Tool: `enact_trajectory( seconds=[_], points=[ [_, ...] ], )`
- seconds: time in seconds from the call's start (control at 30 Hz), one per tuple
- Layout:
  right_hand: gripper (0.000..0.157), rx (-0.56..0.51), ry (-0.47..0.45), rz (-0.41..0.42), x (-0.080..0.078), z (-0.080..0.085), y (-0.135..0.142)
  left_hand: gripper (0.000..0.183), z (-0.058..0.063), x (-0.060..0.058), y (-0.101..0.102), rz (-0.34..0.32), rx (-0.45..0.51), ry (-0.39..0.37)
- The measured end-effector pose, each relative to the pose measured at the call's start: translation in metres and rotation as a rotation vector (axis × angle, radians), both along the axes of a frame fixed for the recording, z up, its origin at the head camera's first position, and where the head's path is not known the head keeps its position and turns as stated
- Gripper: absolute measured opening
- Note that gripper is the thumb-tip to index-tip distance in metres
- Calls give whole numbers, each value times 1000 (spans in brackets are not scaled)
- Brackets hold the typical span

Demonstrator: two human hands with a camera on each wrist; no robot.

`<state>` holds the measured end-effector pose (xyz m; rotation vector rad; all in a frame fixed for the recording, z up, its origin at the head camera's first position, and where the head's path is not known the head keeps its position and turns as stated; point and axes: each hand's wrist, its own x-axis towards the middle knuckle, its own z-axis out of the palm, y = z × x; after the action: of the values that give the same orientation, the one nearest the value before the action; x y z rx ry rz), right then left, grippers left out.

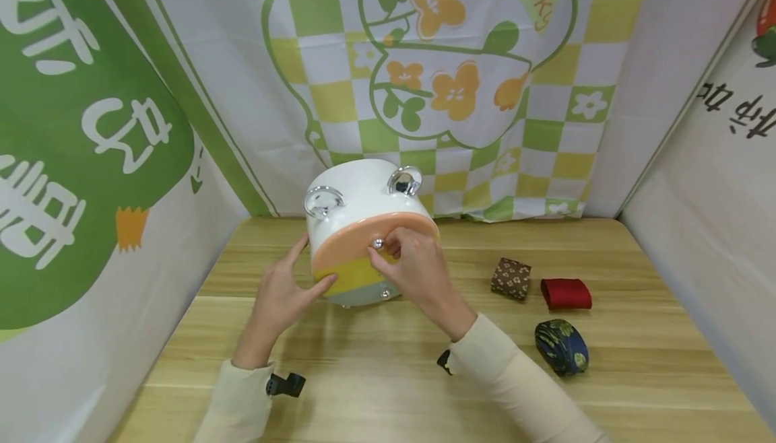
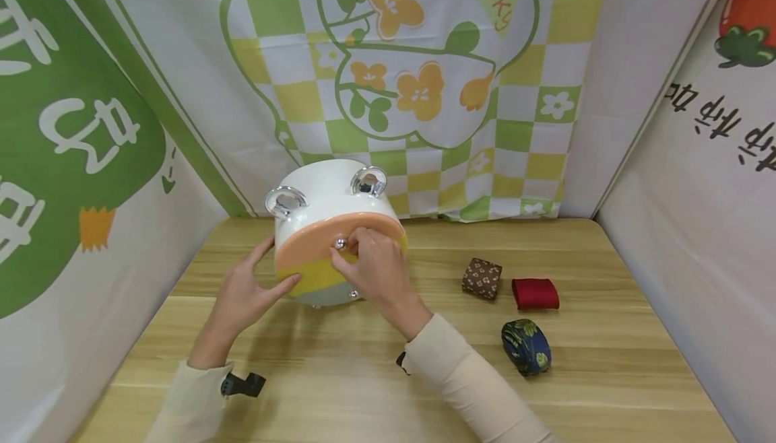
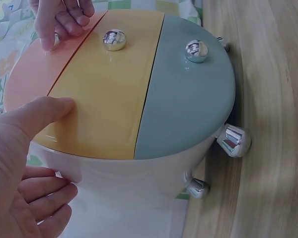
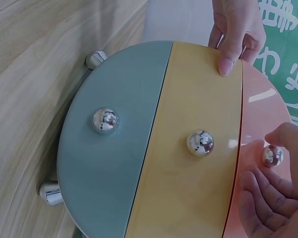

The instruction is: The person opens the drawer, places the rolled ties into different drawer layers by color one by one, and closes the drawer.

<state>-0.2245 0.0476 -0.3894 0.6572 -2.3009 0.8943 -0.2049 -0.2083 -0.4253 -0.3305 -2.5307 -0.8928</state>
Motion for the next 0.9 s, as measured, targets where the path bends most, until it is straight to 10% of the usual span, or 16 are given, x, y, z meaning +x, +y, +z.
enact_trajectory(
  seconds=[0.9],
  points=[
    [23, 21, 13, -13, 8, 4, 1, 92, 0, 0, 0, -21, 36, 21]
  ],
)
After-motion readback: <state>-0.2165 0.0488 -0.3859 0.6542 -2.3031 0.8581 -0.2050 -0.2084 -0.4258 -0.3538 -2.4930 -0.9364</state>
